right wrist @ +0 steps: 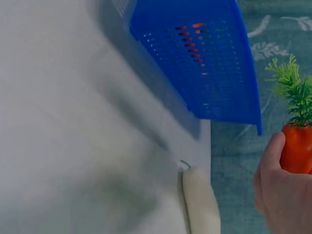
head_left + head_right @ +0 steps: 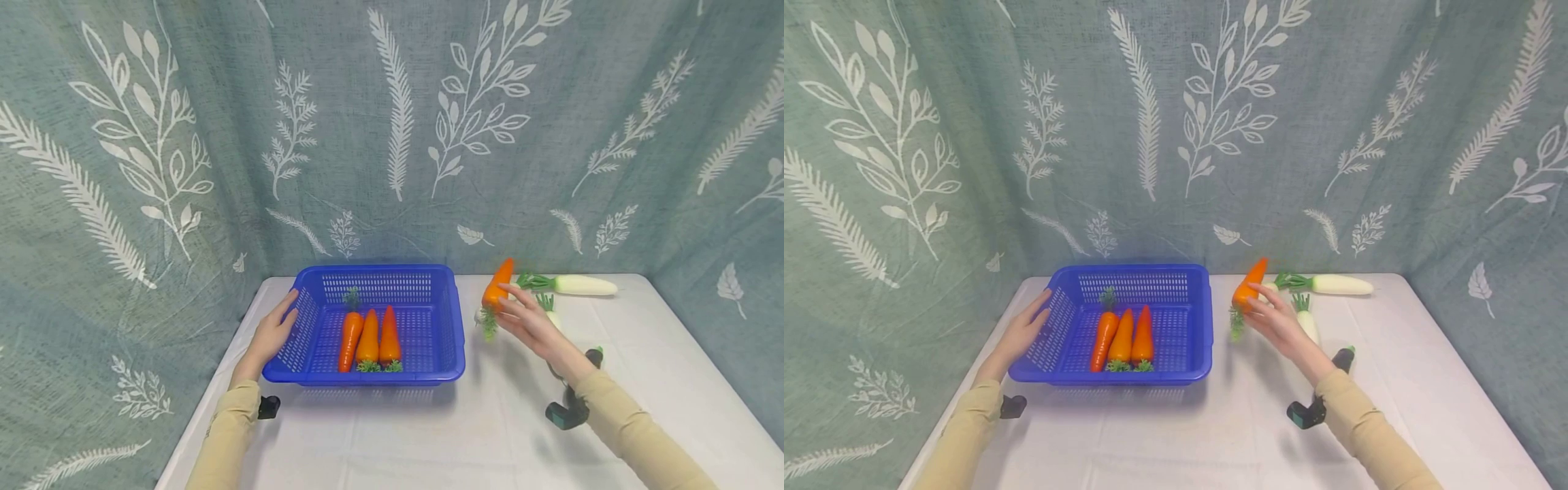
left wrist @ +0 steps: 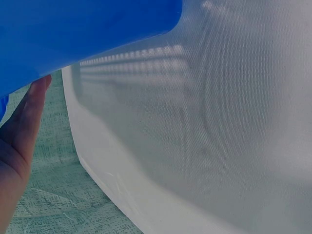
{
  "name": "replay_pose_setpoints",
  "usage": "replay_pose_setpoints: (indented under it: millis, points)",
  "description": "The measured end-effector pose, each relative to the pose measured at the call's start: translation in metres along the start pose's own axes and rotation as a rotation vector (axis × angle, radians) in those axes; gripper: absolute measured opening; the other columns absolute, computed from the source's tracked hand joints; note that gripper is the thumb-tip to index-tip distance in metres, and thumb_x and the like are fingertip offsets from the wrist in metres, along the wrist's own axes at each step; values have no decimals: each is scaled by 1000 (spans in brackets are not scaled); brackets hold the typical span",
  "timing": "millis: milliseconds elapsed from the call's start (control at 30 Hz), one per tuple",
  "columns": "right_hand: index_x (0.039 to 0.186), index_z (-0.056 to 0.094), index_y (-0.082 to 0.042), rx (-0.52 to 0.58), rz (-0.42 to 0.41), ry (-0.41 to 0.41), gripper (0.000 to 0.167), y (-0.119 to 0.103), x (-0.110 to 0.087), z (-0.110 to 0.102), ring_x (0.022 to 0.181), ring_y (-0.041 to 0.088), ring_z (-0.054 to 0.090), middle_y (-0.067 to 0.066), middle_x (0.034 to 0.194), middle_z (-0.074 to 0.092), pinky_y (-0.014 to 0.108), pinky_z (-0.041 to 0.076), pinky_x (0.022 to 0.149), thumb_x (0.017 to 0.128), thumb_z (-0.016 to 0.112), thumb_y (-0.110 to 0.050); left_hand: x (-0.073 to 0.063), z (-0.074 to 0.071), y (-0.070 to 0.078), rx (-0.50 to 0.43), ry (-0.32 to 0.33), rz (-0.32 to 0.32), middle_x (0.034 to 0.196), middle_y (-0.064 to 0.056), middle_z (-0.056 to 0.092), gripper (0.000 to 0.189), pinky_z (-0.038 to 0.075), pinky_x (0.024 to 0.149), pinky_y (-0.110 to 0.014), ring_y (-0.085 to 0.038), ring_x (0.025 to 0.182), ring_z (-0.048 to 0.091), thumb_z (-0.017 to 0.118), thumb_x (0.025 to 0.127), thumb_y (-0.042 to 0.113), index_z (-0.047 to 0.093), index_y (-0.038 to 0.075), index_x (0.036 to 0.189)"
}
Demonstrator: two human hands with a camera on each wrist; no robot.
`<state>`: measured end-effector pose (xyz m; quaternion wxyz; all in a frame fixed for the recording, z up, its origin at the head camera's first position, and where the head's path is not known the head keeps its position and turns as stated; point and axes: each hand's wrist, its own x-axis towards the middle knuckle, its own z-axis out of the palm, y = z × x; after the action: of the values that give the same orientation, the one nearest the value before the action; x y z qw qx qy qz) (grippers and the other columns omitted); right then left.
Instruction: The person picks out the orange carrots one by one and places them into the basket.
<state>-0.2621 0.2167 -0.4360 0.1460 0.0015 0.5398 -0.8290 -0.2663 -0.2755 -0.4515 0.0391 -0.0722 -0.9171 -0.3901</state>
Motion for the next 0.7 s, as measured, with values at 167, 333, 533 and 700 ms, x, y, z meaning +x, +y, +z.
replay_pose_setpoints:
  millis: [167, 333, 533, 700]
  points:
    - [120, 55, -21, -7, -8, -12, 25, 2, 0, 8, 97, 12, 61, 8, 121, 46, 22, 52, 90, 102, 48, -6, 0, 0, 0, -3, 1, -5, 156, -23, 24, 49, 17, 118, -52, -43, 142, 23, 36, 107, 16, 28, -3, 151]
    - [120, 55, -21, 5, -11, -26, 25, 6, 2, 16, 97, 13, 62, 6, 115, 52, 22, 52, 91, 102, 48, -4, 0, 0, 0, 2, 0, -10, 156, -23, 24, 49, 17, 119, -51, -43, 142, 23, 36, 107, 16, 27, -2, 151]
    - [116, 56, -23, 18, -5, -41, 24, 7, 2, 32, 93, 13, 62, 3, 108, 56, 21, 53, 87, 102, 47, -5, 0, 0, -1, -1, -2, -11, 156, -23, 23, 49, 17, 119, -52, -43, 142, 22, 36, 107, 16, 27, -2, 151]
    - [126, 54, -18, 4, -15, -51, 27, 12, 5, 40, 97, 13, 62, 5, 112, 56, 23, 52, 91, 100, 55, -10, 0, 0, -2, -9, -2, -5, 156, -23, 23, 49, 17, 118, -52, -43, 142, 22, 36, 107, 17, 28, -2, 151]
